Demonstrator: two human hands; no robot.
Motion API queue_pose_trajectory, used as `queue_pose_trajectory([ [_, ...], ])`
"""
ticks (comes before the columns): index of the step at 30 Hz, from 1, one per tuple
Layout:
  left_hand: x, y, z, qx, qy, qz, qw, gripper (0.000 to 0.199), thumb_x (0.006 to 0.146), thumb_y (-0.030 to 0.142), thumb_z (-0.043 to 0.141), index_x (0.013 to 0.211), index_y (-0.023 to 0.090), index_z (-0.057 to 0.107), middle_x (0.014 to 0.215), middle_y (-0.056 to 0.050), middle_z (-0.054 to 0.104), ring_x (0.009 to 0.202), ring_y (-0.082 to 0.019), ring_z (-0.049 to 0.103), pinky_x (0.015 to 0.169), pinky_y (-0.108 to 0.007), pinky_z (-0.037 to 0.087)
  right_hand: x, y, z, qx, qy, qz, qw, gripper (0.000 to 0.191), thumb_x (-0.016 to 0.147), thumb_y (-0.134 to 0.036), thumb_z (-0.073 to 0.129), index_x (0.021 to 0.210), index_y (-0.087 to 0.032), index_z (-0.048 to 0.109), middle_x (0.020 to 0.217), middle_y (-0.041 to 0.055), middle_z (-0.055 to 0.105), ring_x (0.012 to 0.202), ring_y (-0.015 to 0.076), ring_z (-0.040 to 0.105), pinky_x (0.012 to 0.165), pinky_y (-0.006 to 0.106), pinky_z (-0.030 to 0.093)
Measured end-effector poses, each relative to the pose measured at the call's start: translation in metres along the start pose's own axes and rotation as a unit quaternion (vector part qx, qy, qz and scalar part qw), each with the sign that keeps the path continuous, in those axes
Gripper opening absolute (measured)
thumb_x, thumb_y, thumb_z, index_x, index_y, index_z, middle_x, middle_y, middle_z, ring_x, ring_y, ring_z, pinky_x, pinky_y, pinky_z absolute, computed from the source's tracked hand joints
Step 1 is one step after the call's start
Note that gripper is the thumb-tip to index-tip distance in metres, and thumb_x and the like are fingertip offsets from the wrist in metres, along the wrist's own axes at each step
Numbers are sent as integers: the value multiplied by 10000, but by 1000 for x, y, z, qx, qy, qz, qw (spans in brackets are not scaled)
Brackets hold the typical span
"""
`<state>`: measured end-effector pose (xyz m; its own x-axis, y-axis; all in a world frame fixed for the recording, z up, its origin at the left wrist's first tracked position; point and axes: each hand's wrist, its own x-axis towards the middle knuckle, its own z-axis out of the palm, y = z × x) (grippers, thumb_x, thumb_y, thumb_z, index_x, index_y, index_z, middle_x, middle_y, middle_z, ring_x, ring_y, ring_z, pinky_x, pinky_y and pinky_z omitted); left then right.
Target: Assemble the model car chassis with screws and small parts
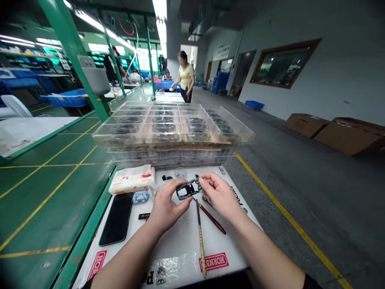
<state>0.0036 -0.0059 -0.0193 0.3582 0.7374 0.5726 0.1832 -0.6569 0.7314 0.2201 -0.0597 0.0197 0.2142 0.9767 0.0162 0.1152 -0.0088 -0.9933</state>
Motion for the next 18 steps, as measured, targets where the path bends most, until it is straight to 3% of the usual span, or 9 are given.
queue_pose_trajectory([
  [6, 0, 2, -2, -39, 38, 25, 998, 404, 896, 191, 867, 1291, 245, 802, 1201, -79, 878, 1086, -277, 835, 1016, -435, 682, -4, -32, 4, -63, 1, -41, 997, 732, 893, -924, 832, 1092, -224, 757, 652, -58, 518, 559, 167, 461, 561, 325, 386],
  [13, -2, -3, -2, -60, 78, 34, 995, 359, 976, 254, 814, 1335, 253, 793, 1230, -106, 859, 1093, -287, 825, 1010, -446, 684, -2, -66, 11, -151, -10, -93, 984, 584, 975, -784, 803, 1148, -226, 796, 668, -37, 615, 611, 195, 561, 640, 346, 453],
  [15, -4, -7, 1, -64, 86, 22, 994, 512, 968, 302, 849, 1468, 255, 746, 1335, -126, 844, 1160, -305, 822, 1030, -459, 684, 1, -83, 12, -173, -17, -107, 979, 558, 962, -757, 824, 1114, -220, 821, 677, -30, 625, 623, 194, 575, 647, 341, 458],
  [18, -4, -15, 7, -94, 73, -48, 992, 1031, 859, 397, 967, 1768, 271, 496, 1535, -158, 763, 1254, -322, 796, 1017, -458, 680, 13, -118, 7, -195, -28, -124, 973, 544, 911, -721, 898, 1086, -208, 855, 720, -12, 665, 618, 174, 556, 611, 315, 429],
])
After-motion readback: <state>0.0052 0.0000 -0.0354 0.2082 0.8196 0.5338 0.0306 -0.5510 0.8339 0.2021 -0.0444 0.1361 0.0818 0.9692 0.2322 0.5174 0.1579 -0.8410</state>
